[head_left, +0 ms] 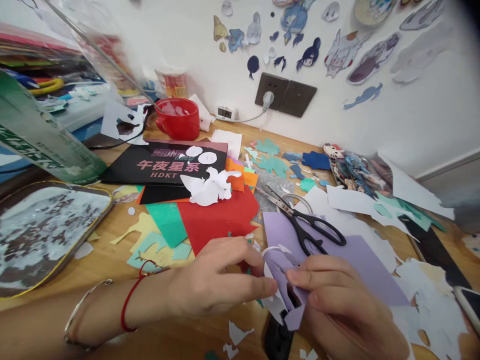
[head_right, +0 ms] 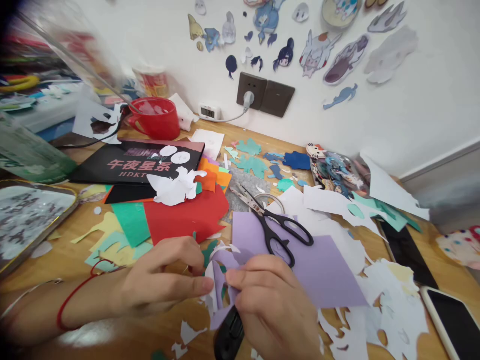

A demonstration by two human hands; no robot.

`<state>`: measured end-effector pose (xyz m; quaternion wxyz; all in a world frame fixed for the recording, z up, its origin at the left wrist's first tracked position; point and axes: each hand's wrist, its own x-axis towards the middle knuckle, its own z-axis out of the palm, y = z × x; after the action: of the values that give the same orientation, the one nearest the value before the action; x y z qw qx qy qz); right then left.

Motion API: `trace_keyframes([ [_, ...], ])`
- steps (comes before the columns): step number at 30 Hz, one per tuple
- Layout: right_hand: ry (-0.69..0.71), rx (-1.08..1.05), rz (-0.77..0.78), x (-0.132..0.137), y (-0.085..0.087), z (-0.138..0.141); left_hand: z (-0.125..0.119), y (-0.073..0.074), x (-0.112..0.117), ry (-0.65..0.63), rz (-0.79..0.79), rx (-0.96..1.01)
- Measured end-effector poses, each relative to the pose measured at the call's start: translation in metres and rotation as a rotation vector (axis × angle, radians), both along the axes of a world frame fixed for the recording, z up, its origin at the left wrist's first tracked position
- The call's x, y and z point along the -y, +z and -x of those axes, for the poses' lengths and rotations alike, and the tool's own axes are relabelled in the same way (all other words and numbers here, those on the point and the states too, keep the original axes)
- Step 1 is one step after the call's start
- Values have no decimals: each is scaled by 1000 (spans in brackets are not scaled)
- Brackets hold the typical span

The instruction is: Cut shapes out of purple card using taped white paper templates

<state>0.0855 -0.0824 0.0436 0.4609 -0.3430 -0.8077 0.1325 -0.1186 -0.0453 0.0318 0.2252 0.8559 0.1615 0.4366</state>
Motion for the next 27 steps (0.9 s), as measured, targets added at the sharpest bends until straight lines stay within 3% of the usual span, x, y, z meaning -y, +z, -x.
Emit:
trace_keyframes([
  [5,15,58,-43,-4,9,-2,1,0,0,-26,-14,3],
  [18,-85,83,-125,-6,13,8,0,-13,2,26,57,3],
  [20,-90,77,-109,-6,11,7,-2,-12,3,6,152,19],
  [24,-125,83,-125,-5,4,7,-8,-15,5,-13,532,124],
  [27,-147,124,-150,-3,0,9,-12,-16,7,-10,616,111],
])
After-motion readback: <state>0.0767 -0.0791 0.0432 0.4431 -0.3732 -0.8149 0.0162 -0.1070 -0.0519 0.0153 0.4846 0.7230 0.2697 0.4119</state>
